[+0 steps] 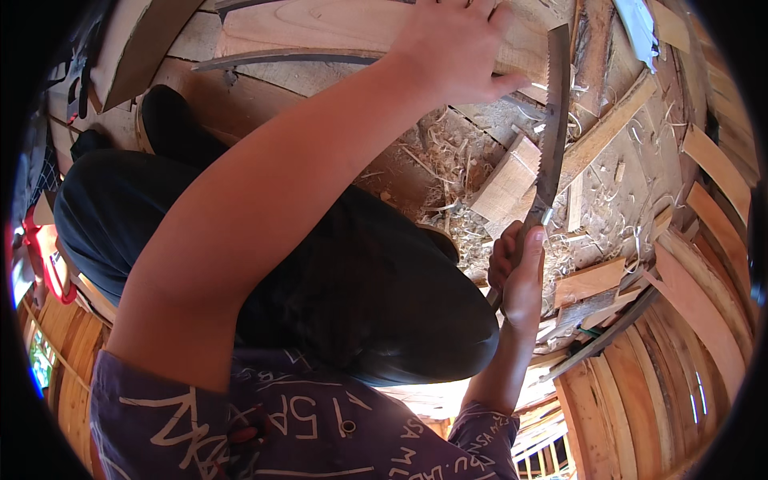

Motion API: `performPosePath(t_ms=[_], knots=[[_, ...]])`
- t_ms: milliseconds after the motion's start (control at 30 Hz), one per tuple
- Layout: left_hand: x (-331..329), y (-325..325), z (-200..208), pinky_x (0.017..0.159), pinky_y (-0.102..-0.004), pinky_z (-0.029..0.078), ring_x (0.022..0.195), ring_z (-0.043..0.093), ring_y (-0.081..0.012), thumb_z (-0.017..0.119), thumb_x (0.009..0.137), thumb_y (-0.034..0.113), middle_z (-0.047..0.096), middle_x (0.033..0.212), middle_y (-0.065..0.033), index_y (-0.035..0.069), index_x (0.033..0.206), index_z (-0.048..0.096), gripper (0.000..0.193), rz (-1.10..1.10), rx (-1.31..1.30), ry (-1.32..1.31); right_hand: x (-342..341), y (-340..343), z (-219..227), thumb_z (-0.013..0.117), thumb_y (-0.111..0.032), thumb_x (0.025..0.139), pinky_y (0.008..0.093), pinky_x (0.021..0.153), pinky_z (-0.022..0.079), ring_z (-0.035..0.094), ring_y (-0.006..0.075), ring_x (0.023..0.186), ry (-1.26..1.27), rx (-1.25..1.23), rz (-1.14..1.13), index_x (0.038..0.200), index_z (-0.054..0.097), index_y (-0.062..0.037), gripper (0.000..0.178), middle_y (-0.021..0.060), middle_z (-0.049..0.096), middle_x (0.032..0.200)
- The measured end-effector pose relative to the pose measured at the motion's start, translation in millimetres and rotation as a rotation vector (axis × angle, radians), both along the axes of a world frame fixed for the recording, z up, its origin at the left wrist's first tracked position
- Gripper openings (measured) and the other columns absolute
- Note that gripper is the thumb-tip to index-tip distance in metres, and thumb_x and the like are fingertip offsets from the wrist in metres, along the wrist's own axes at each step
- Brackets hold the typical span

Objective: The person shaves a piece of wood using a blade, holding the wood against their lap while seated on the floor.

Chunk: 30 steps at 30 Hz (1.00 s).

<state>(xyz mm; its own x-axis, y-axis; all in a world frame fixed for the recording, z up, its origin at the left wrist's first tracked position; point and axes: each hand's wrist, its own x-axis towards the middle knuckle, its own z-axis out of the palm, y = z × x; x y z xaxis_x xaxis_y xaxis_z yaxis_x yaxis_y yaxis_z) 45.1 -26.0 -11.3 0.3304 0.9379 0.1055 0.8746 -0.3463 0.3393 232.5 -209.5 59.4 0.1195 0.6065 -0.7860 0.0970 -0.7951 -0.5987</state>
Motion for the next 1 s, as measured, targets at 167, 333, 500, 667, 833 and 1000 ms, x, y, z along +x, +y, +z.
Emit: performPosePath(t_ms=[167, 333, 500, 667, 833, 1000], knots=[[0.1, 5.1, 9.4, 0.094, -0.0518, 0.040, 0.110, 0.055, -0.0344, 0.061, 0.081, 0.057, 0.059, 0.114, -0.0207, -0.004, 0.127, 0.051, 0.077, -0.015, -0.091, -0.048, -6.8, 68.5, -28.6, 0.030, -0.065, 0.098, 0.0220, 0.035, 0.019, 0.024, 0.0037, 0.039, -0.076, 0.040, 0.089, 0.076, 0.035, -0.0155, 0.054, -0.0071, 0.027, 0.052], [-2.8, 10.3, -3.4, 0.092, -0.0499, 0.041, 0.109, 0.056, -0.0337, 0.060, 0.081, 0.056, 0.058, 0.116, -0.0198, -0.005, 0.127, 0.051, 0.077, 0.015, -0.074, -0.018, -10.0, 41.3, -13.9, 0.030, -0.063, 0.098, 0.0231, 0.038, 0.017, 0.025, 0.0033, 0.043, -0.030, -0.040, 0.000, 0.070, 0.035, -0.0157, 0.055, -0.0078, 0.028, 0.053], [-3.6, -4.9, 12.4, 0.091, -0.0493, 0.040, 0.109, 0.056, -0.0335, 0.060, 0.082, 0.057, 0.058, 0.117, -0.0198, -0.004, 0.125, 0.052, 0.075, -0.037, -0.059, -0.068, -3.0, 28.3, -7.3, 0.029, -0.062, 0.099, 0.0231, 0.038, 0.017, 0.024, 0.0030, 0.041, -0.021, -0.048, 0.003, 0.071, 0.036, -0.0154, 0.055, -0.0079, 0.029, 0.053], [3.5, 3.7, 8.8, 0.091, -0.0489, 0.040, 0.107, 0.056, -0.0329, 0.059, 0.082, 0.056, 0.058, 0.115, -0.0191, -0.004, 0.121, 0.055, 0.072, 0.027, -0.044, -0.071, -12.7, 83.0, -21.1, 0.028, -0.060, 0.101, 0.0240, 0.036, 0.018, 0.023, 0.0040, 0.040, -0.074, -0.001, 0.016, 0.068, 0.032, -0.0168, 0.054, -0.0077, 0.027, 0.052], [1.2, -0.2, -7.0, 0.093, -0.0520, 0.038, 0.111, 0.057, -0.0285, 0.060, 0.080, 0.061, 0.060, 0.117, -0.0136, 0.003, 0.125, 0.056, 0.074, 0.041, 0.013, 0.025, -7.6, 5.2, 5.0, 0.029, -0.063, 0.099, 0.0222, 0.038, 0.018, 0.025, 0.0035, 0.043, -0.051, -0.015, -0.032, 0.071, 0.036, -0.0149, 0.056, -0.0070, 0.028, 0.053], [4.0, 6.7, -1.8, 0.091, -0.0499, 0.040, 0.109, 0.056, -0.0320, 0.059, 0.083, 0.055, 0.060, 0.112, -0.0177, -0.003, 0.124, 0.054, 0.072, -0.009, -0.094, -0.015, -8.6, 76.7, -24.7, 0.027, -0.061, 0.100, 0.0241, 0.037, 0.018, 0.024, 0.0033, 0.041, -0.081, -0.001, 0.063, 0.068, 0.034, -0.0162, 0.056, -0.0080, 0.029, 0.052]])
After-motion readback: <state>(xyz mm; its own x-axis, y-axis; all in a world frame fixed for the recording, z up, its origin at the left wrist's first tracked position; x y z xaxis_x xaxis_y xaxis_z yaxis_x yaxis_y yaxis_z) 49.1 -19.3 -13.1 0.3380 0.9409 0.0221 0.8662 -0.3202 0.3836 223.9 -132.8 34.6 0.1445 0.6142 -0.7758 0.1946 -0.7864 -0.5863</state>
